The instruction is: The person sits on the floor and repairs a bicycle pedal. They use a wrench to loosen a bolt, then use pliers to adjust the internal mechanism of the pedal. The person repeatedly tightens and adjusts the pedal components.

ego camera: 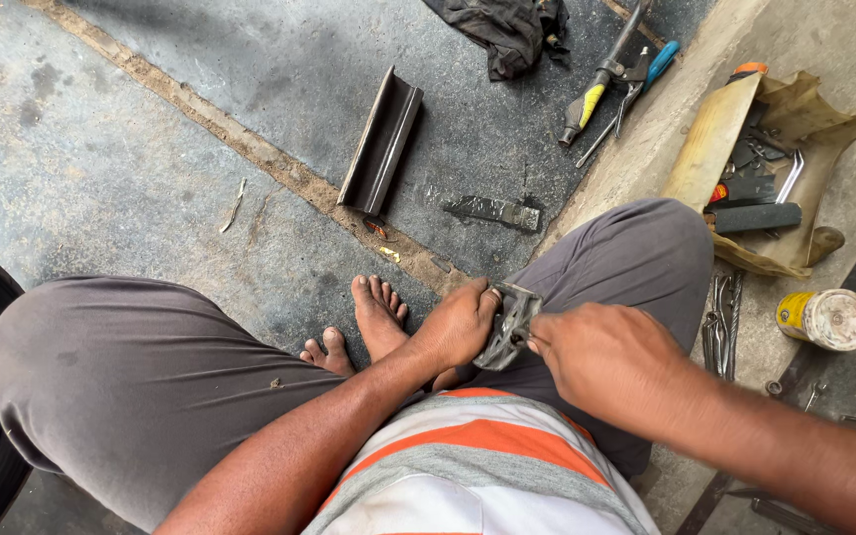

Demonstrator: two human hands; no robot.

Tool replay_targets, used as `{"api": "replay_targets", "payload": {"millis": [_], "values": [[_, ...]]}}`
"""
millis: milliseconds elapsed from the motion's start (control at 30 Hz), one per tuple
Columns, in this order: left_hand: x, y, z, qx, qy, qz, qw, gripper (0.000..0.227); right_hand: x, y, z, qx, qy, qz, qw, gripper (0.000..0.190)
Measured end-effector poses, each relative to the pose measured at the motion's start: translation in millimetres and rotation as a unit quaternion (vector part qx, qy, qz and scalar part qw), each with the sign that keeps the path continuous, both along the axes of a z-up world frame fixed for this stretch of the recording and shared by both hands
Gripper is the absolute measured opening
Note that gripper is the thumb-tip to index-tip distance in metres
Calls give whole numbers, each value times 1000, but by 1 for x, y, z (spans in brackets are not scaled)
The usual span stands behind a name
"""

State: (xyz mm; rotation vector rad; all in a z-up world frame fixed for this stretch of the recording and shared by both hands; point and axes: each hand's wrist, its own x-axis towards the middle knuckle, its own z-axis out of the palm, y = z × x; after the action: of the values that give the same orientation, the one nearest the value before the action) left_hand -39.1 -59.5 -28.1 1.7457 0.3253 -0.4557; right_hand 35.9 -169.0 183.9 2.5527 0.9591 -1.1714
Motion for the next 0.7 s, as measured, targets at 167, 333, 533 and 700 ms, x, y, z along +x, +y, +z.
{"api": "replay_targets", "payload": {"millis": [167,333,533,700], "values": [[-11,-12,-16,21,-7,4,1000,39,1,-11,-13,26,-31,35,999,22],[-18,-17,-33,56,6,-6,998,40,-6,-21,-29,64,-18,5,998,22],[-29,-24,-40,23,68,-58,996,43,-12,-37,-40,103,-31,112,988,18],[-39,-30,-37,33,47,-138,989,44,1,-48,-45,166,9,271,948,14]]}}
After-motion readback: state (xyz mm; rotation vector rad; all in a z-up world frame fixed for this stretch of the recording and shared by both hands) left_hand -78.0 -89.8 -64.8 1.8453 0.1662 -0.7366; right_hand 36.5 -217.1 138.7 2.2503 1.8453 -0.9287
